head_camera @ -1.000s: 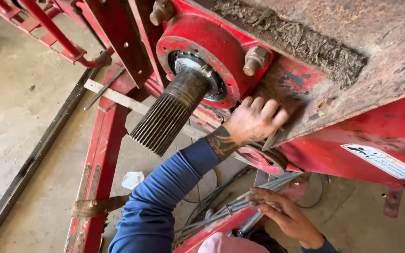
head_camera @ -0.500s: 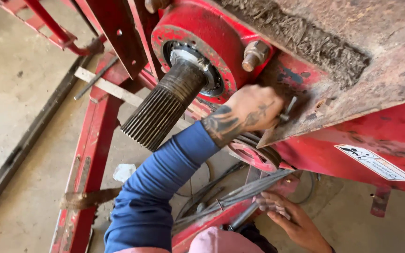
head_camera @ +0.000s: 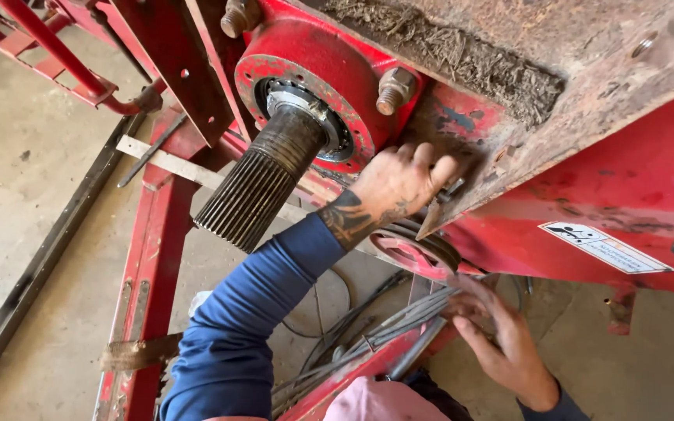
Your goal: Repairing a red industrial machine by working on a splined shaft area using a metal rod.
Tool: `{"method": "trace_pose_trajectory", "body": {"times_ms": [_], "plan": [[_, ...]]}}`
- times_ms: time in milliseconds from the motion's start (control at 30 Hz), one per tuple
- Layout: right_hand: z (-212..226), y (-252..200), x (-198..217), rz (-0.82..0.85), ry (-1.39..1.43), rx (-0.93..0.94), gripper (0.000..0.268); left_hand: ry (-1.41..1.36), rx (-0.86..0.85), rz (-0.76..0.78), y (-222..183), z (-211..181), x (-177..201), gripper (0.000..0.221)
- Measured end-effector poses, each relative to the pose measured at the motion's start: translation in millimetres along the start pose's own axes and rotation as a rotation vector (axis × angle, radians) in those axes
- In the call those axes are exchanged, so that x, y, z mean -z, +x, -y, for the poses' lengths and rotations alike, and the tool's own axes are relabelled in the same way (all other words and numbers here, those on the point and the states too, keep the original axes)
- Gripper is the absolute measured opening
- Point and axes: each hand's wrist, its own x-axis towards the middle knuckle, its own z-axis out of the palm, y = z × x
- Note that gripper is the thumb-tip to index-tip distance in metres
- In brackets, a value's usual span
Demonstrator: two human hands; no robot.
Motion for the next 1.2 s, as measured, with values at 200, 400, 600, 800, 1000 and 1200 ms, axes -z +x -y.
{"method": "trace_pose_trajectory", "body": {"times_ms": [200,400,600,800,1000,1200], "plan": [[59,46,-39,0.021,-0.225,0.368,0.073,0.092,0.03,-0.026,7,3,-7,0.011],[55,75,-86,-0.103,-0.165,0.502,0.09,0.094,0.035,-0.036,7,1,-3,0.011],[57,91,-108,-0.331,-0.299,0.559,0.103,0.068,0.031,-0.004,9,2,-7,0.014],[65,92,-109,-0.308,0.0,0.411,0.099,0.041,0.013,0.018,7,7,-5,0.014],[39,83,-105,-0.25,0.062,0.452,0.081,-0.034,-0.092,-0.148,-22,-5,4,0.028],[11,86,-101,-0.245,0.15,0.521,0.074,0.007,-0.046,-0.22,-11,-7,-9,0.027]]}}
